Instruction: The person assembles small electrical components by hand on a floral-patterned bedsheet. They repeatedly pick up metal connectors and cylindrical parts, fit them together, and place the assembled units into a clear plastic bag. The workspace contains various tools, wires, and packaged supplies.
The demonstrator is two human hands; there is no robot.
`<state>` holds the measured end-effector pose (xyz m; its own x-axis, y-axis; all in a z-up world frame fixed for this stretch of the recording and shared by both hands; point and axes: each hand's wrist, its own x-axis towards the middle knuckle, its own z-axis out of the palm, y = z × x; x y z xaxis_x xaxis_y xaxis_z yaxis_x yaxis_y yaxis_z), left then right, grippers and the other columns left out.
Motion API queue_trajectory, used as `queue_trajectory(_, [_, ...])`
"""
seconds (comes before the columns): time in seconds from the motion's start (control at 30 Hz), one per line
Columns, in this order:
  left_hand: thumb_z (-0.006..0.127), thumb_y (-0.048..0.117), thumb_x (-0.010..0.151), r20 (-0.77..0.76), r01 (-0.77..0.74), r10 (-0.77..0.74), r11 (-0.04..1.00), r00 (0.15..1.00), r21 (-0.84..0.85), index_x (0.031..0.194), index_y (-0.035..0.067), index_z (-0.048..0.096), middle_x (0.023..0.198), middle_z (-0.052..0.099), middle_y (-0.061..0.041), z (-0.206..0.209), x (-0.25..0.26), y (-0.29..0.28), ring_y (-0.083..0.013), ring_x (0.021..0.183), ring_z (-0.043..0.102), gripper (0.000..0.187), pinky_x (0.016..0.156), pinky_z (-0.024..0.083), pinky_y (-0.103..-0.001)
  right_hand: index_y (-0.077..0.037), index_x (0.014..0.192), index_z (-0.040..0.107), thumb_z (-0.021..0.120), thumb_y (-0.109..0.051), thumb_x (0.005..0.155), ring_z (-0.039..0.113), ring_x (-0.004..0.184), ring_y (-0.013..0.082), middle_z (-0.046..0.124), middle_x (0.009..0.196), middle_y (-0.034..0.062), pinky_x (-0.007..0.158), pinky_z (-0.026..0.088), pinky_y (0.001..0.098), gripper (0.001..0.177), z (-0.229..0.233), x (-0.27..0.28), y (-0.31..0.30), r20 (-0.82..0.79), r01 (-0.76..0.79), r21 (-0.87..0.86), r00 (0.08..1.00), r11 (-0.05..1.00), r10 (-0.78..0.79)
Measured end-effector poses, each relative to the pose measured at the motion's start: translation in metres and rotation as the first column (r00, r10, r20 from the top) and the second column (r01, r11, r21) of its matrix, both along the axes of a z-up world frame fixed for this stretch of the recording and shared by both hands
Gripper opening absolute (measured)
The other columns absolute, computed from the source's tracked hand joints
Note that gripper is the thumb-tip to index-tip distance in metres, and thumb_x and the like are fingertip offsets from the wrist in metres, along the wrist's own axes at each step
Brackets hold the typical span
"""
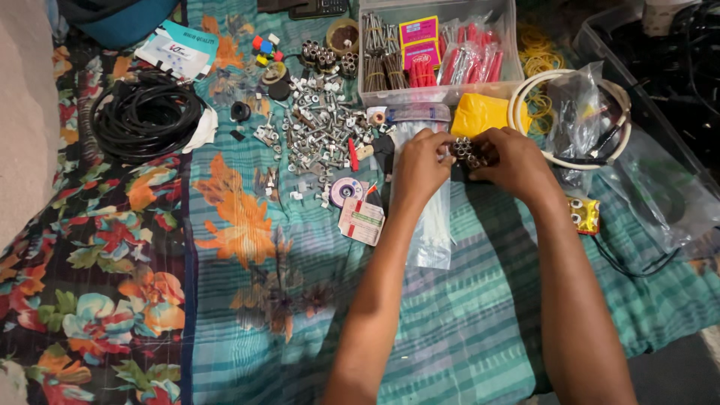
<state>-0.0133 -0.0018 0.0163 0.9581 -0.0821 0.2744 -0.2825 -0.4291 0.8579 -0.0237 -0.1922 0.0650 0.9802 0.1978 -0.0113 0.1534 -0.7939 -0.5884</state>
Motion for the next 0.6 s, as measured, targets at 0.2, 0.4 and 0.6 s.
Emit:
queue_trajectory(0.2, [0.083,0.002,0.069,-0.001,0.063,-0.063,0.998,0.998,0.012,0.104,0.012,0.076,0.086,0.069,-0.009,-0.004,0.004,0.005,-0.0239,0.076,0.072,0.037,0.075,0.058,-0.036,0.0,0.111,0.067,0.093,-0.008,0.061,0.074,0.091,0.0282,0.075,0.099,0.0147,0.081,0.058,0.0398,0.057,-0.001,0.004,0.006,-0.058,-0.035,0.034,0.998,0.999,0.037])
queue_trajectory(0.4, [0.075,0.0,0.076,0.011,0.053,-0.054,0.996,0.998,0.077,0.108,0.015,0.078,0.096,0.071,-0.012,-0.006,0.002,0.002,-0.0286,0.084,0.073,0.035,0.081,0.057,-0.041,-0.001,0.123,0.061,0.084,-0.001,0.067,0.075,0.1,0.0257,0.075,0.107,0.0119,0.085,0.06,0.0388,0.06,0.0,0.001,0.004,-0.036,-0.083,0.146,0.995,0.986,0.089])
queue_trajectory(0.6, [0.077,0.003,0.077,0.095,0.031,-0.046,0.987,0.994,0.157,0.11,0.014,0.078,0.097,0.069,-0.016,-0.011,0.007,0.003,-0.0349,0.092,0.069,0.035,0.084,0.056,-0.044,-0.003,0.13,0.062,0.087,-0.001,0.063,0.069,0.1,0.0361,0.065,0.114,0.0192,0.088,0.058,0.0432,0.071,0.018,-0.006,0.01,0.116,-0.19,-0.026,0.975,0.981,0.192])
